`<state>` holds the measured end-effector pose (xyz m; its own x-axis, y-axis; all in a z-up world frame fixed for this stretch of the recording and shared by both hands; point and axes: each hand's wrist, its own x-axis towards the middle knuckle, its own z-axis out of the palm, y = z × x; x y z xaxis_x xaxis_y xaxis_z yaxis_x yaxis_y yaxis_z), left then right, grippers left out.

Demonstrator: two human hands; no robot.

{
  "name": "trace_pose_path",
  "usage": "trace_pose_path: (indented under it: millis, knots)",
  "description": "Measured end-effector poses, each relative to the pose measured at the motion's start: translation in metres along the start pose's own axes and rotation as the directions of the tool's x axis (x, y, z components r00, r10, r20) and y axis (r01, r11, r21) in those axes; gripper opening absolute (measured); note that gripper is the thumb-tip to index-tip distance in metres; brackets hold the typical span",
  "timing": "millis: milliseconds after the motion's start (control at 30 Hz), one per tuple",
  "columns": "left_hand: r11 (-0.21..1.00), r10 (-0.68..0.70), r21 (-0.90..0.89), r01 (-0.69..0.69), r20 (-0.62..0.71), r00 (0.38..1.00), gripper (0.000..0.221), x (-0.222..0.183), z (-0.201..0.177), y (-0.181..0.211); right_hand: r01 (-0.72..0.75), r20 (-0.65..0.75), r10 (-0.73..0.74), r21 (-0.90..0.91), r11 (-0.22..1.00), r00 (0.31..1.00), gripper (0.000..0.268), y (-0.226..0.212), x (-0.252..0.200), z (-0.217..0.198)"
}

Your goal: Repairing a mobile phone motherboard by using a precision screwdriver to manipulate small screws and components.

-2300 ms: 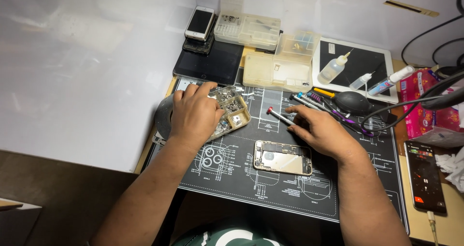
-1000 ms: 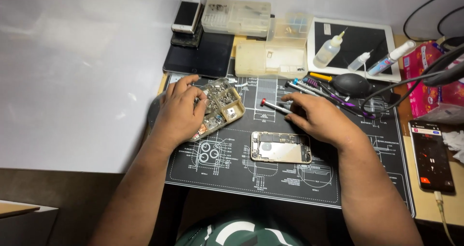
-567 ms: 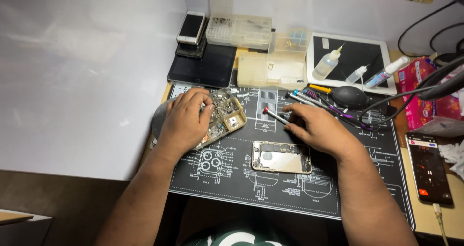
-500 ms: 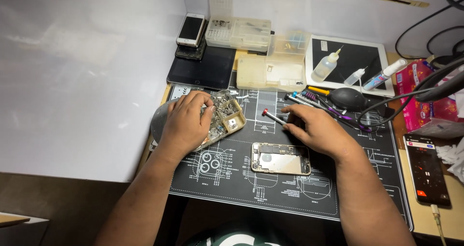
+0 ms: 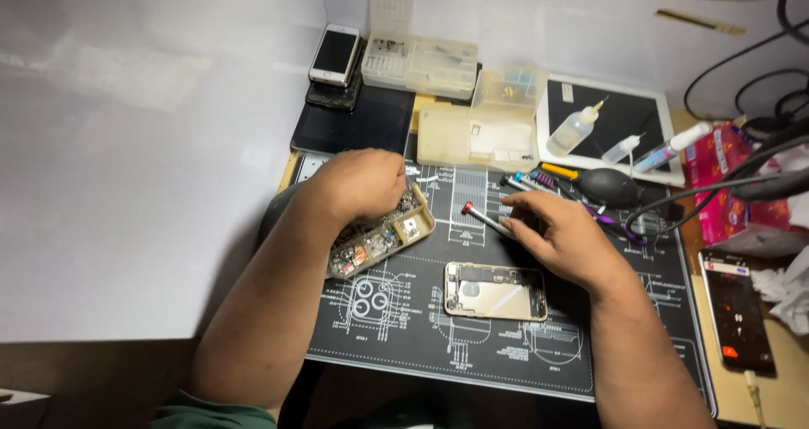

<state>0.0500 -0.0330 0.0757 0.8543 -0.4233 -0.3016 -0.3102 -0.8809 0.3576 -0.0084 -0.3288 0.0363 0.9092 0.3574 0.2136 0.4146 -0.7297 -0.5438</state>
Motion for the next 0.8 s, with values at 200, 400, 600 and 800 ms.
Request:
trace_pose_path:
  millis: [200, 400, 600, 800]
  knots:
    - [0.983, 0.137, -0.119, -0.143, -0.057, 0.989, 0.030, -0.004, 0.002, -0.011, 0.010, -0.004, -0.010, -0.045, 0.999, 1.000, 0.027, 0.008, 0.001, 0.001]
    - [0.945, 0.190, -0.255, -0.205, -0.084, 0.978, 0.024, -0.016, -0.002, -0.015, -0.047, 0.013, 0.047, -0.008, 0.999, 0.999, 0.024, 0.006, 0.002, 0.005]
    - [0.954, 0.156, -0.245, -0.173, -0.086, 0.984, 0.023, -0.012, -0.004, -0.021, -0.064, 0.017, 0.064, 0.000, 0.998, 0.998, 0.026, 0.006, 0.001, 0.007]
    - [0.957, 0.108, -0.269, -0.109, -0.020, 0.994, 0.024, -0.019, -0.011, -0.015, -0.057, 0.014, 0.056, 0.048, 0.997, 0.998, 0.024, -0.002, 0.002, 0.002]
